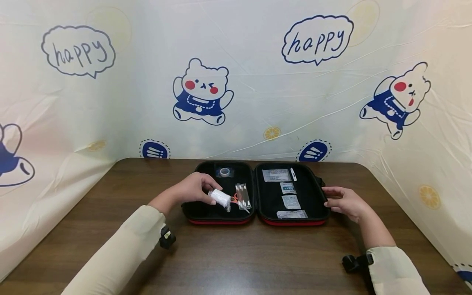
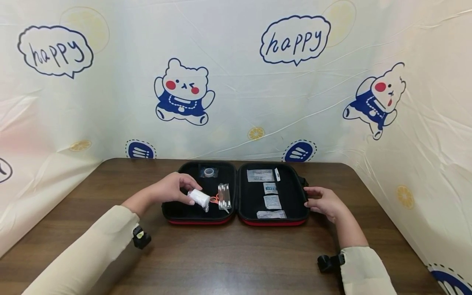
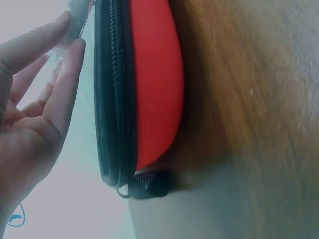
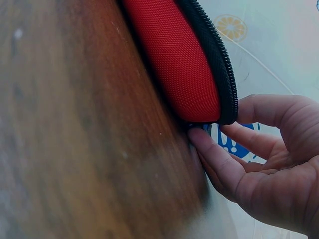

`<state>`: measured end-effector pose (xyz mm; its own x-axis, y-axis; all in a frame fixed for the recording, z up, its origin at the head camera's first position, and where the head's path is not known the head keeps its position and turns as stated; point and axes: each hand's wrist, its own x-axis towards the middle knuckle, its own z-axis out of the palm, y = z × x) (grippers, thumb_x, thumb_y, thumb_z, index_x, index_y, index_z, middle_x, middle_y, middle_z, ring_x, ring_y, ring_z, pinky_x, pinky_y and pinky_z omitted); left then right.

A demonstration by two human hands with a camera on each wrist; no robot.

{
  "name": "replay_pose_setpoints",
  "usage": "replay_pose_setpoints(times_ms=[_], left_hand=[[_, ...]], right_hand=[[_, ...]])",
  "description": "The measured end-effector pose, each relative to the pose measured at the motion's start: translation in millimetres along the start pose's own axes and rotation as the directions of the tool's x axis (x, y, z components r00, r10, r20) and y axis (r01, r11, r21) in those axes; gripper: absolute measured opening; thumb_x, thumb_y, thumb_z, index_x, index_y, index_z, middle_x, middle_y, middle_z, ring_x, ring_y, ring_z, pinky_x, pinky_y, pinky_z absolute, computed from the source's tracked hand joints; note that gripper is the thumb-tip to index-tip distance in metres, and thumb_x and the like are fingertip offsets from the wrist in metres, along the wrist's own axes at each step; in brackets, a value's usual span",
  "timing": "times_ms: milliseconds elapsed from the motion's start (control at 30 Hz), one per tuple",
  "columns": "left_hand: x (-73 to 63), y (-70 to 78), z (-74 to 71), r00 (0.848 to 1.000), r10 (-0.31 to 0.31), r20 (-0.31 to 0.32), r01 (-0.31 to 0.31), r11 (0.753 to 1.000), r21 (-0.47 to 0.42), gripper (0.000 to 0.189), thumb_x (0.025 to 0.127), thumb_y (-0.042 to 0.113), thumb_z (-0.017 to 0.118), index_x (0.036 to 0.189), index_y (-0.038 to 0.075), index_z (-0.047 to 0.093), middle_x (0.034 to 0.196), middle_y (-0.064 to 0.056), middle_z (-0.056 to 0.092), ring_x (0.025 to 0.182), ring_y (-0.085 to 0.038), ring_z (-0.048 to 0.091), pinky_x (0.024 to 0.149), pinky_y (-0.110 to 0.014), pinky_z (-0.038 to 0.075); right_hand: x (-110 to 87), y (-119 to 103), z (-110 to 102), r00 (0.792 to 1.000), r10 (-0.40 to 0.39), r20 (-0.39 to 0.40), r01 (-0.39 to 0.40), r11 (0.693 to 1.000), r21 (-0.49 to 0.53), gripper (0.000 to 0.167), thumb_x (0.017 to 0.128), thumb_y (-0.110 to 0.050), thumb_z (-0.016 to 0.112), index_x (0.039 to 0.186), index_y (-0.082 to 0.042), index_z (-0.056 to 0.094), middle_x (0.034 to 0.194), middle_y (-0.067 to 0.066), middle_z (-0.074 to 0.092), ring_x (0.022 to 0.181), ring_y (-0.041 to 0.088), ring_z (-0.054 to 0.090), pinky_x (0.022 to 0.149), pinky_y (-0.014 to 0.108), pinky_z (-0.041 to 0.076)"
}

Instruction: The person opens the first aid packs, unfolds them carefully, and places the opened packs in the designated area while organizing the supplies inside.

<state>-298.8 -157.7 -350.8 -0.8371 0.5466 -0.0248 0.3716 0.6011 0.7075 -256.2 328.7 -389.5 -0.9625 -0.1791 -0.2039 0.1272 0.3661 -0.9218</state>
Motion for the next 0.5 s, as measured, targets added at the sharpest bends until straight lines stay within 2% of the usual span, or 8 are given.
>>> replay_pose_setpoints(times_ms=[233,367,500], left_hand=[[-3.7,-4.5,-10.4,0.995,-0.082,-0.058,0.078,0.995,-0.066,0.035,0.074,0.009,0.086,0.107,0.012,0.075,0.113,-0.009,0.064,0.095,-0.025,0.060,0.077,-0.034,0.058],[-4.9,-7.7,-17.0,0.988,-0.114,-0.105,0.109,0.992,-0.060,0.035,0.077,0.012,0.084,0.111,0.011,0.074,0.115,-0.011,0.063,0.098,-0.026,0.060,0.082,-0.038,0.056],[-4.6,-12.4,-24.4,0.983,-0.133,-0.123,0.125,0.989,-0.073,0.037,0.081,0.013,0.081,0.116,0.010,0.072,0.117,-0.013,0.064,0.099,-0.026,0.060,0.087,-0.042,0.054]], right_hand=[[-0.7,-0.5,0.1,1.000,0.002,0.002,-0.002,1.000,0.001,0.065,0.091,-0.003,0.064,0.145,0.010,0.031,0.146,0.034,0.030,0.114,0.030,0.050,0.096,0.040,0.050],[-1.0,-0.7,0.4,1.000,-0.001,0.004,0.001,1.000,0.002,0.065,0.091,-0.003,0.065,0.145,0.010,0.031,0.146,0.034,0.029,0.114,0.030,0.050,0.096,0.040,0.050],[-0.8,-0.5,0.2,1.000,0.000,0.002,0.000,1.000,0.001,0.065,0.091,-0.003,0.065,0.145,0.010,0.031,0.146,0.034,0.029,0.113,0.028,0.051,0.096,0.039,0.050]])
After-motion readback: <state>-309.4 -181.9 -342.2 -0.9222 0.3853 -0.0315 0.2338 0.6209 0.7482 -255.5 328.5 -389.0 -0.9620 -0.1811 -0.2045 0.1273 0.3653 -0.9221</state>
